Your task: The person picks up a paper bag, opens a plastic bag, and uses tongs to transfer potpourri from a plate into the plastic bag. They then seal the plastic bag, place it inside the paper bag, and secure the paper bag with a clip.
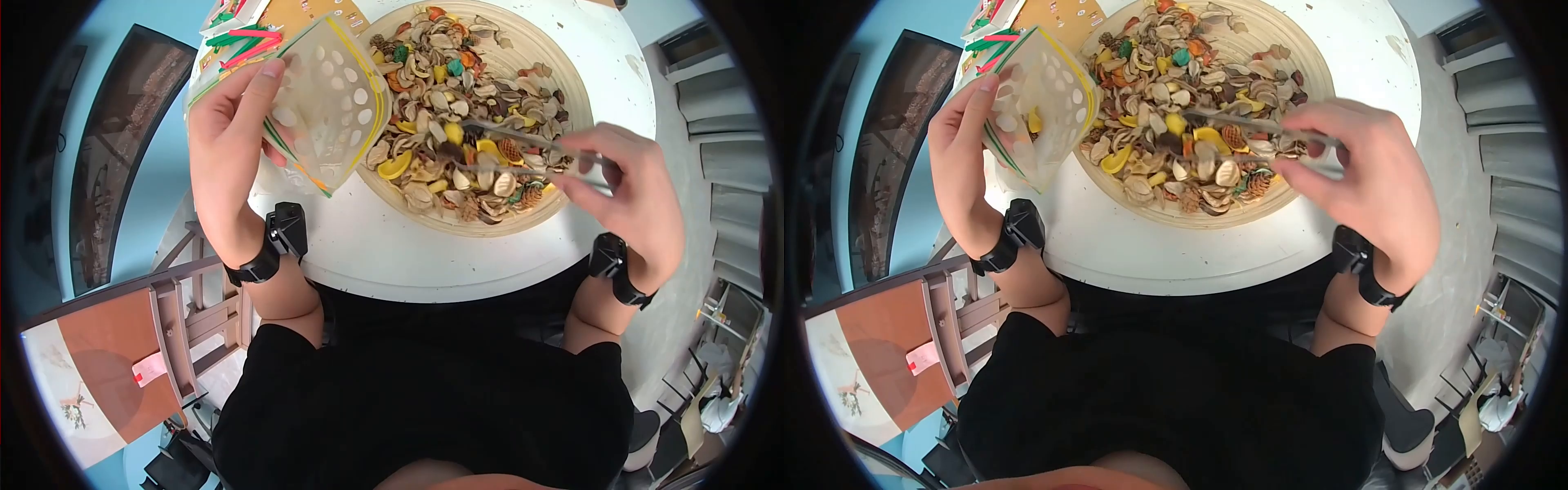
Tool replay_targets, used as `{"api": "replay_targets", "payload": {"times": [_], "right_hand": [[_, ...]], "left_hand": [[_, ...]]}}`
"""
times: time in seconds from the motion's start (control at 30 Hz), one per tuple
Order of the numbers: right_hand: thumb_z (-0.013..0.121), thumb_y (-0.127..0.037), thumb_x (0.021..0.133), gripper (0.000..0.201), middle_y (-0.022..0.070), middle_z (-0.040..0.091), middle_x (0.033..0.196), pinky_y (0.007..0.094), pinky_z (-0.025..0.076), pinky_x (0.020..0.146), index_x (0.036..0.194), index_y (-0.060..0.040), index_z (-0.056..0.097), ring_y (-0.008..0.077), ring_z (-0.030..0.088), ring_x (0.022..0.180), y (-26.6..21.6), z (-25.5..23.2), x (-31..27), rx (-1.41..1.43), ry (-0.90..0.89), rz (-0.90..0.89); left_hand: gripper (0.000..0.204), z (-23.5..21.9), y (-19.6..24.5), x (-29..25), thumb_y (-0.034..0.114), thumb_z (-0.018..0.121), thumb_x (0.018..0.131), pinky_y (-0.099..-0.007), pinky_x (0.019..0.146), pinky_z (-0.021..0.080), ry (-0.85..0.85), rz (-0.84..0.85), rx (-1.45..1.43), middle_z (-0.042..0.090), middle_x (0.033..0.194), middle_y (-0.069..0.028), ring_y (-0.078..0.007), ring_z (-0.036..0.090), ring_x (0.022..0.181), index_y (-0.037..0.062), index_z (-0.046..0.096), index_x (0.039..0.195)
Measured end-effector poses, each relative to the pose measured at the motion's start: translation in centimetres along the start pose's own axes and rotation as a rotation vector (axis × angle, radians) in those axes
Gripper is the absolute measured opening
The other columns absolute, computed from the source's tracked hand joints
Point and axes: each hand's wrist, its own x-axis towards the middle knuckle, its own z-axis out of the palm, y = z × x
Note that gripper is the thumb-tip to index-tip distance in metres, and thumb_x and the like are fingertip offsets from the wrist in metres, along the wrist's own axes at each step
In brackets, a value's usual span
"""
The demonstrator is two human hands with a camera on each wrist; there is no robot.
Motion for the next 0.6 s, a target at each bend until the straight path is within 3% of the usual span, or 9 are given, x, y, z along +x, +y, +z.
{"api": "replay_targets", "payload": {"times": [0.33, 0.47, 0.57, 0.6], "right_hand": [[0.084, -0.011, 0.078, 0.03, 0.0124, 0.074, 0.092, 0.0323, 0.052, 0.06, 0.104, 0.0003, 0.074, 0.0217, 0.068, 0.071, 0.5, -0.2, -0.5, 0.024, 0.239, 0.087], [0.084, -0.015, 0.077, 0.029, 0.0115, 0.073, 0.094, 0.0348, 0.054, 0.064, 0.102, -0.0044, 0.074, 0.0268, 0.071, 0.076, -1.6, 1.1, -0.4, 0.045, 0.061, -0.224], [0.085, -0.011, 0.075, 0.035, 0.0091, 0.07, 0.087, 0.0298, 0.046, 0.056, 0.108, -0.0049, 0.075, 0.0202, 0.065, 0.068, -2.2, 2.2, -0.3, -0.135, -0.003, -0.219], [0.084, -0.011, 0.075, 0.034, 0.0105, 0.069, 0.087, 0.0306, 0.044, 0.054, 0.108, -0.0053, 0.075, 0.0219, 0.065, 0.067, -1.9, 2.3, -0.2, -0.153, 0.033, -0.214]], "left_hand": [[0.036, -0.4, -0.3, 0.2, 0.029, 0.065, 0.101, -0.0217, 0.043, 0.043, 0.007, -0.001, 0.001, 0.071, 0.084, -0.0061, -0.0091, 0.061, 0.055, -0.0038, 0.074, 0.115], [0.037, -0.5, -0.4, 0.3, 0.029, 0.065, 0.101, -0.0218, 0.043, 0.043, 0.013, 0.002, 0.005, 0.071, 0.084, -0.0062, -0.0092, 0.061, 0.055, -0.0042, 0.074, 0.115], [0.037, -0.5, -0.3, 0.3, 0.029, 0.065, 0.102, -0.0218, 0.043, 0.042, 0.011, 0.001, 0.002, 0.071, 0.084, -0.0063, -0.0091, 0.061, 0.055, -0.0043, 0.074, 0.115], [0.037, -0.5, -0.4, 0.3, 0.029, 0.065, 0.102, -0.0218, 0.043, 0.042, 0.009, 0.0, 0.004, 0.071, 0.084, -0.0064, -0.0091, 0.061, 0.054, -0.0043, 0.074, 0.115]]}}
